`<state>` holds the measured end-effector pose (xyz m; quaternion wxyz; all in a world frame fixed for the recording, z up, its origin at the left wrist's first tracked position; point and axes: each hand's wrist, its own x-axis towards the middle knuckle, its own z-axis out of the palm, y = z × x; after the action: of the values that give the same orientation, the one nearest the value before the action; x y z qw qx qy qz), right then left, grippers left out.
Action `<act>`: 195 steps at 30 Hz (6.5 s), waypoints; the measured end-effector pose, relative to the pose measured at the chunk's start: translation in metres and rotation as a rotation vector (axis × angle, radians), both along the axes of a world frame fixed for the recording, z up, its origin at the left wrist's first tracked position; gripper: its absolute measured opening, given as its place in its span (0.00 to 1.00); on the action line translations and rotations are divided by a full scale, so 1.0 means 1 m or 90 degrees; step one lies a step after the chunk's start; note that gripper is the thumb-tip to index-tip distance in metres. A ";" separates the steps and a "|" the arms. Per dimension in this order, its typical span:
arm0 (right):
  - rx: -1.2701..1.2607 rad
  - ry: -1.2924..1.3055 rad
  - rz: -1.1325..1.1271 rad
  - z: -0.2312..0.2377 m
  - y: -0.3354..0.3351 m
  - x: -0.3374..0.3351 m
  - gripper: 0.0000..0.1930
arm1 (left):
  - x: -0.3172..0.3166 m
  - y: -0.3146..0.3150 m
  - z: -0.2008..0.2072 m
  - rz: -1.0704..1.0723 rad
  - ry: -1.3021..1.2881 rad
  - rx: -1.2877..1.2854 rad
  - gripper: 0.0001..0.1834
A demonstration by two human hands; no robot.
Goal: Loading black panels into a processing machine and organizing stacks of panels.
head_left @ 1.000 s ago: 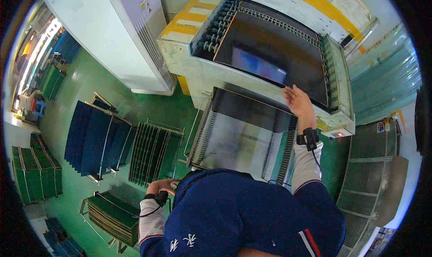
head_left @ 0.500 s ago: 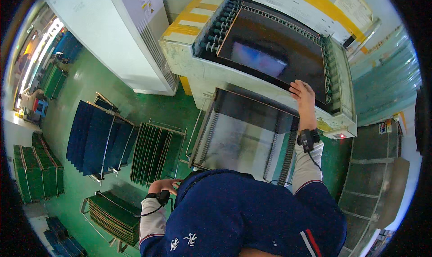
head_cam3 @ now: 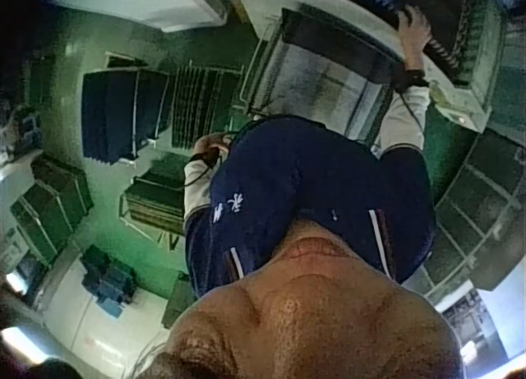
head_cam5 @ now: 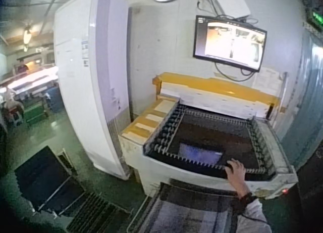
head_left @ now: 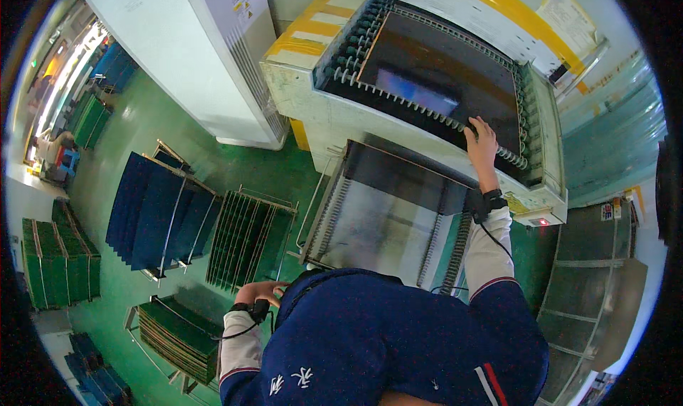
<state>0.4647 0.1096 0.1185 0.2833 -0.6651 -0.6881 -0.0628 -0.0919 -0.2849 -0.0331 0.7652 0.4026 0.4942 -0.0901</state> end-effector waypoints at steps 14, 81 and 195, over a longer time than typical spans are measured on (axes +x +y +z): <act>-0.075 0.270 0.157 0.018 -0.046 -0.047 0.13 | -0.007 -0.005 -0.029 -0.057 -0.004 0.032 0.56; -0.234 -0.119 0.145 -0.073 -0.073 -0.072 0.10 | -0.017 -0.021 -0.068 -0.081 -0.006 0.025 0.53; -0.242 -0.123 0.114 -0.070 -0.072 -0.074 0.10 | -0.022 -0.023 -0.071 -0.121 -0.036 0.044 0.58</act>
<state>0.3910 0.0377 0.0481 0.0899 -0.6338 -0.7676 0.0301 -0.1138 -0.3076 -0.1037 0.7527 0.4763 0.4343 -0.1340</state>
